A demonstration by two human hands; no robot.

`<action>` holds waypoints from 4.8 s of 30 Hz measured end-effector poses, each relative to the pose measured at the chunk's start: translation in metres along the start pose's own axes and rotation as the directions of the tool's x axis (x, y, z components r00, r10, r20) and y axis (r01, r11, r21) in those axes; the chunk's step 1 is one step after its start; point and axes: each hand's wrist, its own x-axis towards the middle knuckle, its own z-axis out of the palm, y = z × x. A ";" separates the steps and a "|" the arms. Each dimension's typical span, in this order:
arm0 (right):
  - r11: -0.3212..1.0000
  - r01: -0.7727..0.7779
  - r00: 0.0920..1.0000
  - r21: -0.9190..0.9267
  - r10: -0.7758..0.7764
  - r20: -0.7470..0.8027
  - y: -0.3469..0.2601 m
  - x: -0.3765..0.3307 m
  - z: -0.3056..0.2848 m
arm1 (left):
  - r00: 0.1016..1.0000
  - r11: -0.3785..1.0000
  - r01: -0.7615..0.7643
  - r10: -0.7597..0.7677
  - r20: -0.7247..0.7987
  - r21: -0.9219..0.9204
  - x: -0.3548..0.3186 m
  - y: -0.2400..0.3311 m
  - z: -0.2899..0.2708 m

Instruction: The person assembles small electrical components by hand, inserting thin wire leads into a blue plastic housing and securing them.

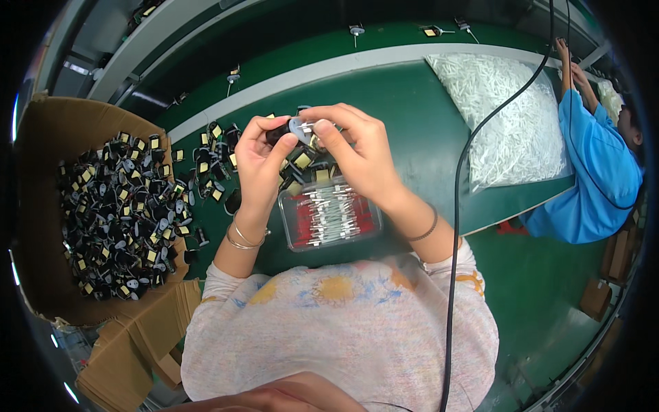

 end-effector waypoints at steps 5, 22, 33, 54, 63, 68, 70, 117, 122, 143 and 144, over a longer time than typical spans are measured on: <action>0.928 0.064 0.924 -0.366 -0.193 -0.329 0.023 0.005 -0.012 | 1.000 0.956 0.021 -0.026 0.014 0.294 0.075 -0.045 -0.025; 0.893 -0.268 0.963 -0.362 0.258 -0.077 0.003 -0.078 -0.034 | 0.891 -0.061 -0.397 -0.266 0.369 0.916 0.097 -0.094 -0.045; 0.638 0.207 0.910 -0.741 0.153 0.385 0.045 -0.081 0.009 | 0.983 0.219 -0.156 -0.059 0.173 0.963 0.079 -0.081 -0.060; 0.458 0.502 0.778 -0.734 0.132 0.614 0.013 -0.064 0.000 | 0.991 0.883 -0.086 0.027 0.133 0.460 -0.058 0.052 -0.065; 0.667 0.432 0.866 -0.607 -0.119 0.486 -0.053 -0.032 -0.014 | 0.904 0.813 -0.058 -0.203 0.375 0.580 -0.064 0.053 -0.023; 0.714 0.427 0.865 -0.555 -0.144 0.480 -0.056 -0.030 -0.020 | 0.897 0.913 0.055 -0.223 0.382 0.404 -0.062 0.047 -0.019; 0.733 0.433 0.859 -0.525 -0.160 0.485 -0.056 -0.029 -0.021 | 0.892 0.935 0.082 -0.223 0.392 0.344 -0.062 0.048 -0.019; 0.775 0.502 0.864 -0.384 -0.426 0.269 -0.090 -0.058 -0.004 | 0.939 0.851 -0.343 0.302 0.164 0.398 -0.073 0.039 0.002; 0.790 0.486 0.872 -0.374 -0.406 0.274 -0.089 -0.057 -0.006 | 0.939 0.848 -0.343 0.306 0.157 0.405 -0.072 0.039 0.003; 0.835 0.464 0.878 -0.297 -0.389 0.279 -0.086 -0.056 -0.007 | 0.939 0.854 -0.340 0.327 0.103 0.394 -0.078 0.037 -0.001; 0.843 0.458 0.879 -0.281 -0.383 0.284 -0.085 -0.056 -0.007 | 0.939 0.853 -0.341 0.327 0.103 0.396 -0.078 0.037 -0.001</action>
